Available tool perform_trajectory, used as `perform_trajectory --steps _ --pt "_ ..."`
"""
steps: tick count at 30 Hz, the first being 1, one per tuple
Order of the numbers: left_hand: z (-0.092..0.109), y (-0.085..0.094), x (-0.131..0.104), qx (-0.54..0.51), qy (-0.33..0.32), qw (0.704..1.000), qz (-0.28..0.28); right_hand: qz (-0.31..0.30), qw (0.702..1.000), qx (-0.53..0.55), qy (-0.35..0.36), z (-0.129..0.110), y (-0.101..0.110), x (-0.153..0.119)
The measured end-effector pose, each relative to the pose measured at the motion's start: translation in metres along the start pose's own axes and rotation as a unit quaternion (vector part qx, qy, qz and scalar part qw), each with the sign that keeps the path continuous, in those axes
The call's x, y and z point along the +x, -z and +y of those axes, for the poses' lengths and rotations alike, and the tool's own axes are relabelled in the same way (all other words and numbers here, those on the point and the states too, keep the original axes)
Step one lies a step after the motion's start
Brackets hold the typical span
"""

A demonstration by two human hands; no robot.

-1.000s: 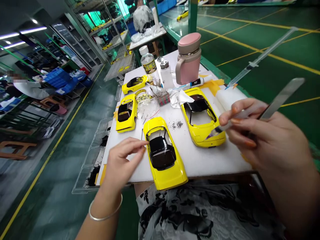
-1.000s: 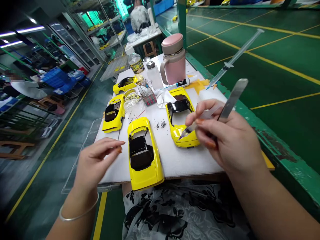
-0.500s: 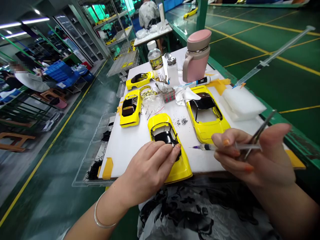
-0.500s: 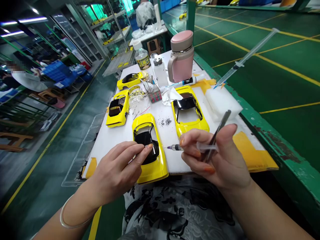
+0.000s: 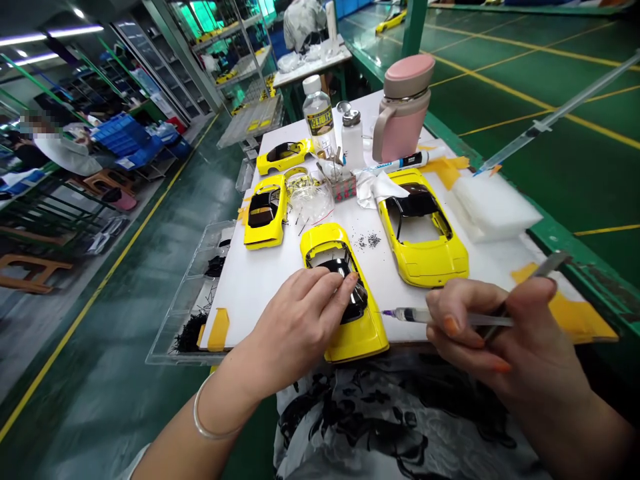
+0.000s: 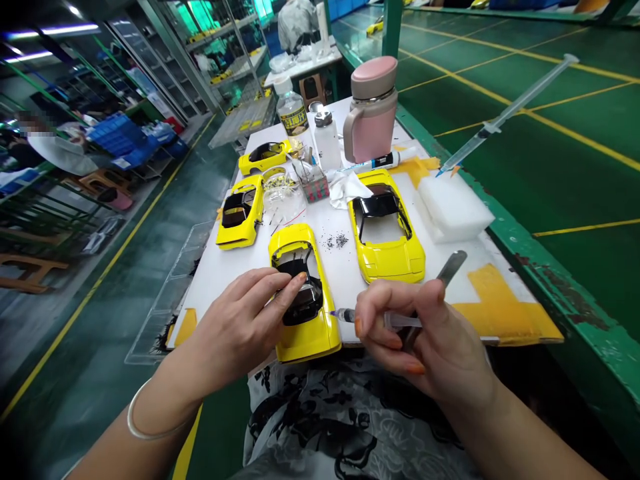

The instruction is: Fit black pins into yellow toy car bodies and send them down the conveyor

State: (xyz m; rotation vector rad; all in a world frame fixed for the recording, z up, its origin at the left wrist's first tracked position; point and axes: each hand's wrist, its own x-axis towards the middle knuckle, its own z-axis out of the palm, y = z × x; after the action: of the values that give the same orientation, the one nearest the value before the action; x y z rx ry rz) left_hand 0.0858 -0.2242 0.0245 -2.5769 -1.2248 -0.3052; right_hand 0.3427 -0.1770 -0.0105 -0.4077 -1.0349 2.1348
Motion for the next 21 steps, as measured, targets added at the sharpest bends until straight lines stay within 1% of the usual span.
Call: perform_trajectory --steps 1,3,5,6,7,8,10,11,12,13,14,15,17,19,21 --pt "-0.002 0.001 -0.001 -0.021 0.009 1.0 0.012 -0.007 1.0 0.007 0.0 0.002 -0.001 0.0" --pt "-0.01 0.0 -0.006 -0.101 0.038 0.993 0.036 -0.018 1.0 0.025 0.001 0.005 -0.004 0.0" --pt "-0.022 -0.005 -0.011 -0.207 0.091 0.971 0.074 -0.024 0.999 0.046 -0.001 0.01 -0.009 0.001" --pt "-0.029 -0.01 -0.013 -0.255 0.128 0.952 0.106 -0.027 0.998 0.055 -0.001 0.012 -0.012 0.003" --pt "-0.035 -0.017 -0.015 -0.293 0.178 0.928 0.145 -0.03 0.998 0.064 -0.004 0.015 -0.015 0.006" --pt "-0.042 -0.026 -0.017 -0.324 0.236 0.897 0.187 -0.033 0.997 0.071 -0.007 0.018 -0.018 0.008" --pt "-0.052 -0.046 -0.02 -0.38 0.349 0.817 0.259 -0.036 0.996 0.081 -0.016 0.024 -0.024 0.014" --pt "-0.055 -0.055 -0.021 -0.404 0.388 0.776 0.288 -0.036 0.996 0.083 -0.021 0.027 -0.027 0.016" --pt "-0.057 -0.064 -0.022 -0.424 0.416 0.743 0.31 -0.034 0.996 0.085 -0.025 0.03 -0.03 0.018" --pt "-0.058 -0.071 -0.023 -0.435 0.432 0.719 0.327 -0.031 0.996 0.084 -0.03 0.033 -0.033 0.02" --pt "-0.058 -0.077 -0.025 -0.441 0.44 0.704 0.34 -0.03 0.996 0.081 -0.033 0.036 -0.034 0.022" --pt "-0.058 -0.081 -0.027 -0.439 0.442 0.699 0.35 -0.029 0.996 0.077 -0.036 0.038 -0.036 0.023" --pt "-0.057 -0.084 -0.031 -0.43 0.438 0.703 0.359 -0.03 0.996 0.07 -0.038 0.041 -0.038 0.024" --pt "-0.056 -0.084 -0.033 -0.429 0.434 0.706 0.359 -0.029 0.997 0.067 -0.038 0.043 -0.038 0.023" --pt "-0.056 -0.084 -0.035 -0.441 0.432 0.701 0.358 -0.029 0.997 0.065 -0.037 0.043 -0.039 0.023"
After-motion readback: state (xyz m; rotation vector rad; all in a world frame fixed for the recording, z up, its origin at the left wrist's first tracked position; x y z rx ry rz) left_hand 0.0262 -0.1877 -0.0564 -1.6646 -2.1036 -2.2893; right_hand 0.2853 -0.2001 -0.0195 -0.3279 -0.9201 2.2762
